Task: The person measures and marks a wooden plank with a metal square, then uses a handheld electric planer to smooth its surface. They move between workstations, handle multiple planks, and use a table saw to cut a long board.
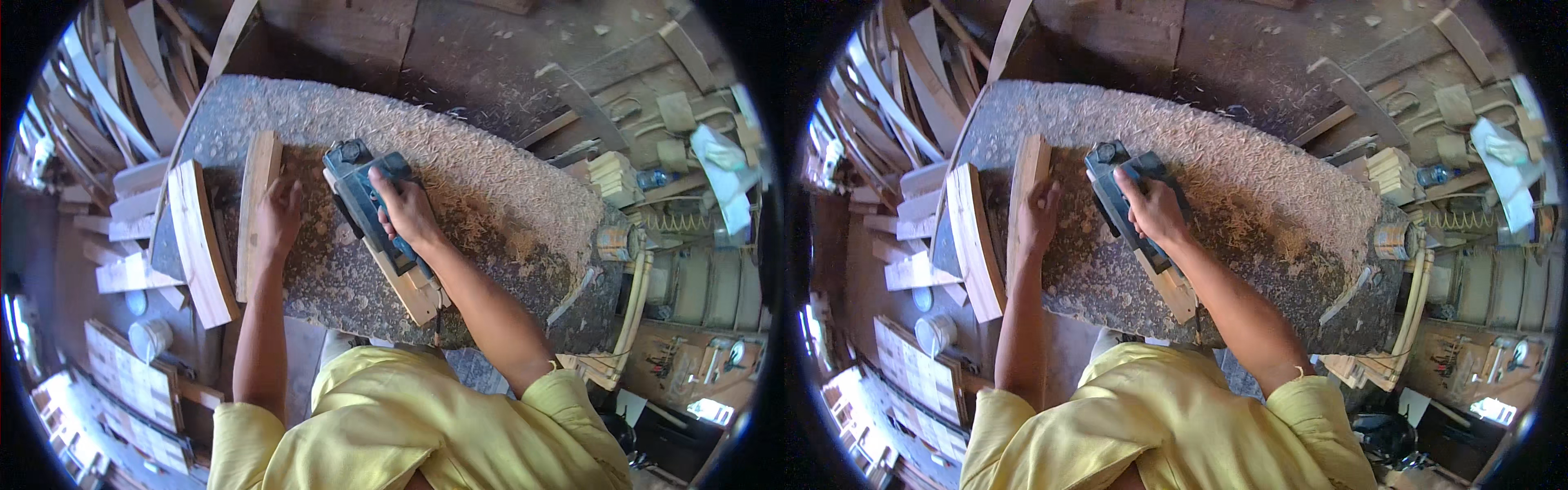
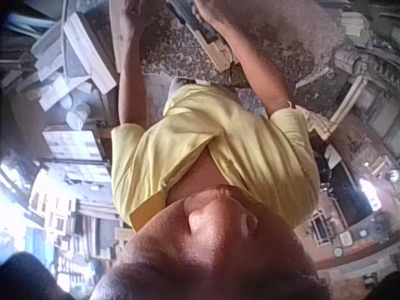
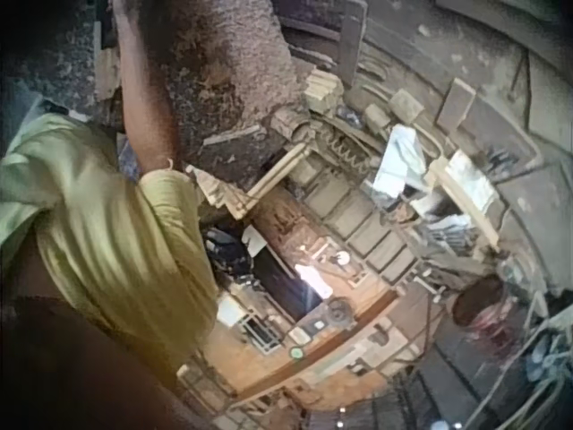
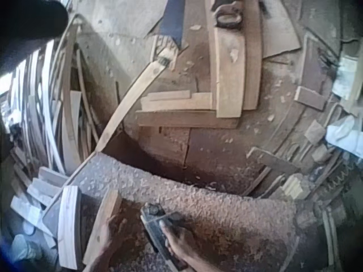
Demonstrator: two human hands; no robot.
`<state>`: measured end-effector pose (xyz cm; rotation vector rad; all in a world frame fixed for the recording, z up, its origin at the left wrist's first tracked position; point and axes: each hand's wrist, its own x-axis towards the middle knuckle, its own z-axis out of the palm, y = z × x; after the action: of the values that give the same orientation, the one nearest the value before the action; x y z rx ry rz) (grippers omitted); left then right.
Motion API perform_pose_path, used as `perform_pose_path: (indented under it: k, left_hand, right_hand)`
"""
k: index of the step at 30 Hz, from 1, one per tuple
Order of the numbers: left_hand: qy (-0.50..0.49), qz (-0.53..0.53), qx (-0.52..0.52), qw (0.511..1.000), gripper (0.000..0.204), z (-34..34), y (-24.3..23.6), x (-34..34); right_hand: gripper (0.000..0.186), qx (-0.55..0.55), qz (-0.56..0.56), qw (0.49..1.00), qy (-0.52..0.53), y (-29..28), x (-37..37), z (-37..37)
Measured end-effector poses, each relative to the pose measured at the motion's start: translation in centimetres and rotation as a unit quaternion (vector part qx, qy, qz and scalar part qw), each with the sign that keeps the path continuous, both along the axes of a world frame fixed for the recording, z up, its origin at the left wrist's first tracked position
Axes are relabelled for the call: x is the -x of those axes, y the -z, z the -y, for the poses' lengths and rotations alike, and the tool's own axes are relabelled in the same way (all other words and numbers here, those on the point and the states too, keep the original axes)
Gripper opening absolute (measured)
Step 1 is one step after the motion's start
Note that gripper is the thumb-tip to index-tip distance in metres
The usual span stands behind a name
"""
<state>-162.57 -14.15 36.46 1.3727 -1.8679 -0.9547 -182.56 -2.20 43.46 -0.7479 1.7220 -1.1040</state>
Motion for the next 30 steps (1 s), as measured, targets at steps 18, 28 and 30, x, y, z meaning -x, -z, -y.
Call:
perform_pose_path:
  k: [18, 28, 30]
  left_hand:
    - [0.096, 0.239, -0.137, 0.956, 0.062, -15.6, 2.7, 9.3]
    - [-0.039, -0.4, -0.386, 0.831, 0.027, -21.0, -2.5, -2.1]
    - [-0.064, -0.445, -0.357, 0.819, 0.025, -22.5, -3.8, -5.5]
  right_hand:
    - [0.04, -0.013, 0.018, 0.961, 0.277, 2.4, 20.4, -20.7]
    - [0.046, 0.006, 0.093, 0.939, 0.332, 8.6, 25.4, -22.8]
    - [0.054, 0.018, 0.084, 0.948, 0.306, 8.6, 24.9, -22.8]
